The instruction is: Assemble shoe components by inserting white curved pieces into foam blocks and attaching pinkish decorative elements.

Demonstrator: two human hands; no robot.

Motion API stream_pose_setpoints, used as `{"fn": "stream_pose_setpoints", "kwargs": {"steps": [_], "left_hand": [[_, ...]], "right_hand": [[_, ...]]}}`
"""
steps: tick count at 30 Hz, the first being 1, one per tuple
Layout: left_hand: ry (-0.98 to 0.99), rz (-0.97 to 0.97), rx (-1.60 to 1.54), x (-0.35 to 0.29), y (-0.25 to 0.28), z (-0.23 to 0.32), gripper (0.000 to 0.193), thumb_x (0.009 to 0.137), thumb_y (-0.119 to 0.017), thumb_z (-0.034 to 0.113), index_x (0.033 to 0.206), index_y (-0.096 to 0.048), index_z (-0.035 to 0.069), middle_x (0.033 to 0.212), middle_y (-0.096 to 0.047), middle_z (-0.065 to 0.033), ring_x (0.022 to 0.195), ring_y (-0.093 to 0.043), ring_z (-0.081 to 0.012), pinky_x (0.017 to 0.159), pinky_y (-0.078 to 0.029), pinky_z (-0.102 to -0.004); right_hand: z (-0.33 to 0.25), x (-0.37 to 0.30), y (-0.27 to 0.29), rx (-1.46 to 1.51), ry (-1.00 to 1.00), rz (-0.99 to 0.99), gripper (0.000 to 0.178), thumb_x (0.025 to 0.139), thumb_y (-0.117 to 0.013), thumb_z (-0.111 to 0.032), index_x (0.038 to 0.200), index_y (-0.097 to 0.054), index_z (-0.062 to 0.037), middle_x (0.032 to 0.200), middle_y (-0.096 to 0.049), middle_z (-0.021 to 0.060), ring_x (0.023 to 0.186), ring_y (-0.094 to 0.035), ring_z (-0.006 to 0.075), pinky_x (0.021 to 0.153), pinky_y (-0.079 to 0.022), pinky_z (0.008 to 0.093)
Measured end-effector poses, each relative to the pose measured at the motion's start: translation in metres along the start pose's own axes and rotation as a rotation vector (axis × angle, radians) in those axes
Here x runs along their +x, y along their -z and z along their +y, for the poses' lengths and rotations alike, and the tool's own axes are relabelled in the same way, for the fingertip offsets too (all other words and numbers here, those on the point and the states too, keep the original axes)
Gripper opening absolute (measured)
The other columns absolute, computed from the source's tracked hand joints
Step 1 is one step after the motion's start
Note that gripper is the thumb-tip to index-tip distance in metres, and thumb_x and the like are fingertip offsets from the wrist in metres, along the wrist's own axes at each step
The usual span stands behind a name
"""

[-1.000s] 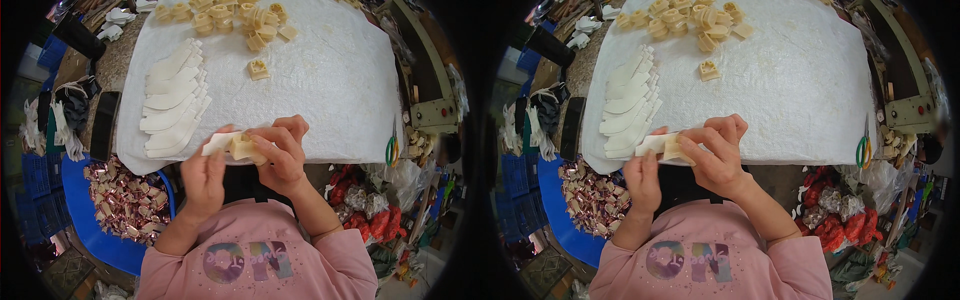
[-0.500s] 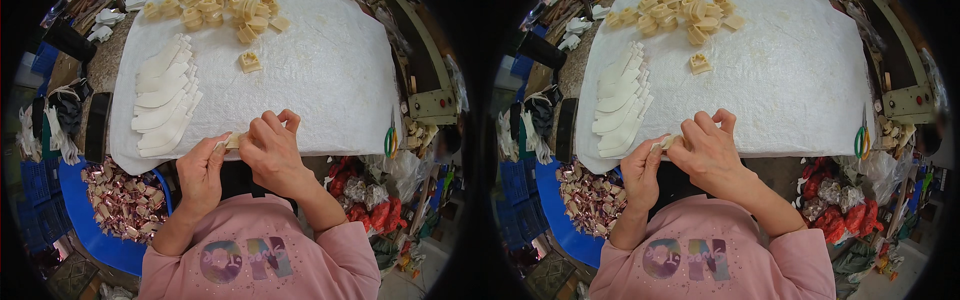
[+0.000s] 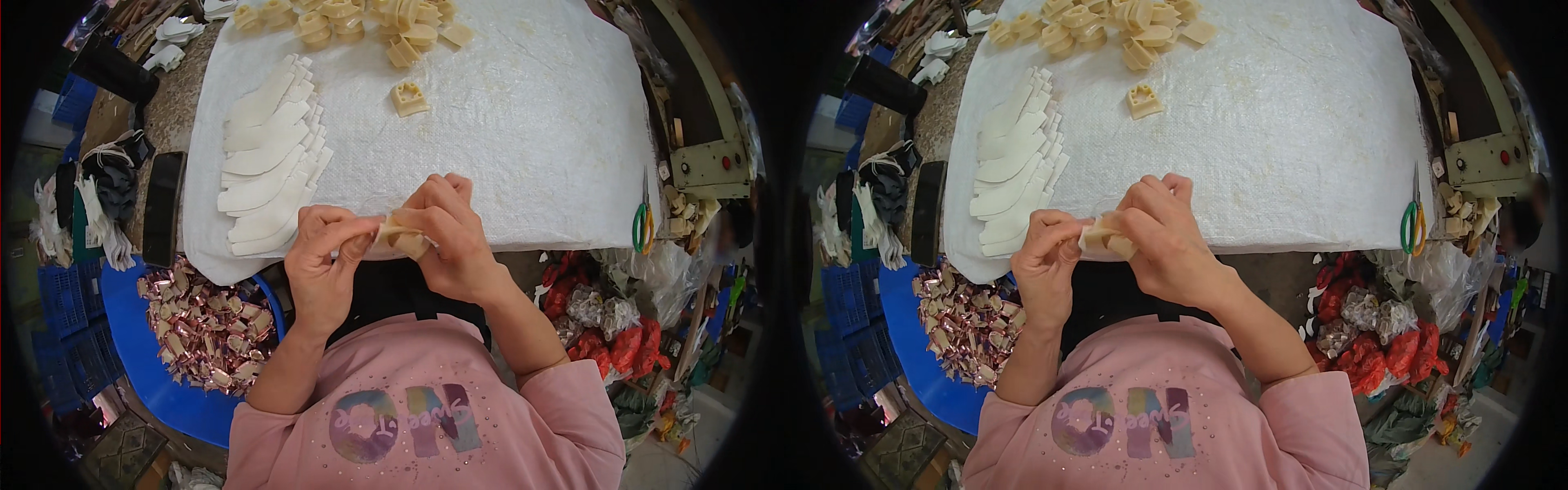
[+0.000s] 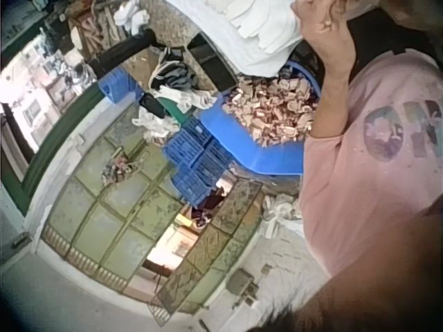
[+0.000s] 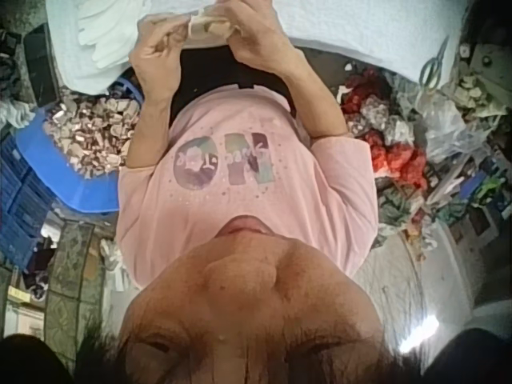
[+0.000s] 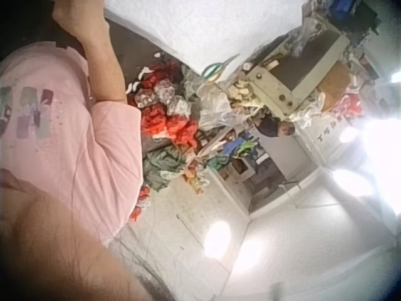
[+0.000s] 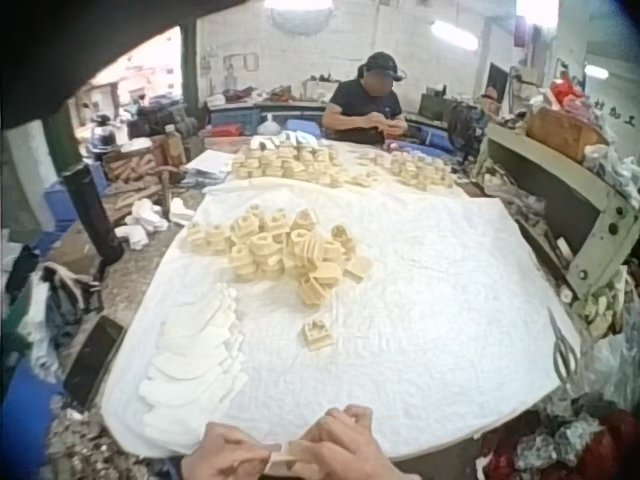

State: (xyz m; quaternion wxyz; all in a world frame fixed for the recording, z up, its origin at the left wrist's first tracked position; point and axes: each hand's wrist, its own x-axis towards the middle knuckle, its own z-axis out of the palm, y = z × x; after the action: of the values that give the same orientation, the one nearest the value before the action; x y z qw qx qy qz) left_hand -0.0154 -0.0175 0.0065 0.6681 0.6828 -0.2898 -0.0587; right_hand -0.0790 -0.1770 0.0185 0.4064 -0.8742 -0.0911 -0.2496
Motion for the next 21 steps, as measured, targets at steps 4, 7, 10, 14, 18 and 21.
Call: {"fn": "stream_pose_setpoints", "kwargs": {"steps": [4, 7, 10, 14, 18, 21], "left_hand": [[-0.045, -0.037, 0.009, -0.001, 0.002, 0.005, 0.009, 0.084, -0.065, 0.009, 0.092, -0.068, 0.005, 0.082, -0.06, -0.0038, 0.078, -0.05, -0.0143, 0.066, -0.042, -0.0242], [-0.028, -0.054, 0.007, -0.004, 0.004, 0.009, 0.009, 0.083, -0.066, 0.01, 0.09, -0.068, 0.005, 0.082, -0.06, -0.0031, 0.078, -0.049, -0.0153, 0.065, -0.042, -0.026], [-0.04, -0.062, 0.018, -0.004, 0.004, 0.006, 0.011, 0.082, -0.067, 0.013, 0.089, -0.066, 0.004, 0.08, -0.059, -0.0033, 0.077, -0.049, -0.017, 0.064, -0.042, -0.0273], [-0.169, -0.071, 0.152, -0.005, 0.002, 0.005, 0.015, 0.082, -0.067, 0.014, 0.087, -0.063, 0.001, 0.074, -0.056, -0.0057, 0.07, -0.048, -0.0198, 0.062, -0.042, -0.0286], [-0.312, -0.071, 0.26, 0.001, -0.001, 0.003, 0.013, 0.082, -0.066, 0.011, 0.08, -0.06, 0.0, 0.066, -0.051, -0.0074, 0.061, -0.045, -0.0213, 0.055, -0.038, -0.03], [-0.371, -0.09, 0.266, 0.002, -0.001, 0.002, 0.014, 0.083, -0.065, 0.009, 0.075, -0.057, 0.0, 0.061, -0.046, -0.0074, 0.056, -0.042, -0.022, 0.049, -0.034, -0.0317]], "right_hand": [[-0.001, -0.003, 0.003, 0.169, 0.015, -0.038, 0.035, 0.06, -0.058, 0.008, 0.091, -0.058, -0.008, 0.08, -0.049, 0.0053, 0.075, -0.046, 0.0222, 0.071, -0.026, 0.0347], [-0.004, -0.002, 0.003, 0.155, -0.032, -0.018, 0.035, 0.06, -0.059, 0.007, 0.091, -0.058, -0.0083, 0.079, -0.048, 0.0055, 0.073, -0.045, 0.0221, 0.071, -0.026, 0.0342], [-0.006, -0.006, -0.001, 0.168, -0.056, -0.02, 0.034, 0.06, -0.06, 0.007, 0.09, -0.057, -0.0086, 0.078, -0.047, 0.0053, 0.072, -0.043, 0.022, 0.071, -0.026, 0.0344], [-0.006, -0.007, -0.003, 0.159, -0.024, -0.046, 0.032, 0.061, -0.059, 0.007, 0.087, -0.057, -0.0089, 0.077, -0.046, 0.005, 0.072, -0.042, 0.0222, 0.071, -0.026, 0.0345], [-0.007, -0.007, 0.0, 0.126, -0.042, -0.128, 0.03, 0.059, -0.057, 0.009, 0.084, -0.056, -0.0079, 0.076, -0.045, 0.006, 0.072, -0.042, 0.0232, 0.071, -0.026, 0.0347], [-0.011, -0.004, 0.002, 0.13, -0.042, -0.199, 0.029, 0.058, -0.056, 0.01, 0.082, -0.055, -0.0066, 0.076, -0.045, 0.0065, 0.073, -0.042, 0.024, 0.072, -0.027, 0.0353]]}}
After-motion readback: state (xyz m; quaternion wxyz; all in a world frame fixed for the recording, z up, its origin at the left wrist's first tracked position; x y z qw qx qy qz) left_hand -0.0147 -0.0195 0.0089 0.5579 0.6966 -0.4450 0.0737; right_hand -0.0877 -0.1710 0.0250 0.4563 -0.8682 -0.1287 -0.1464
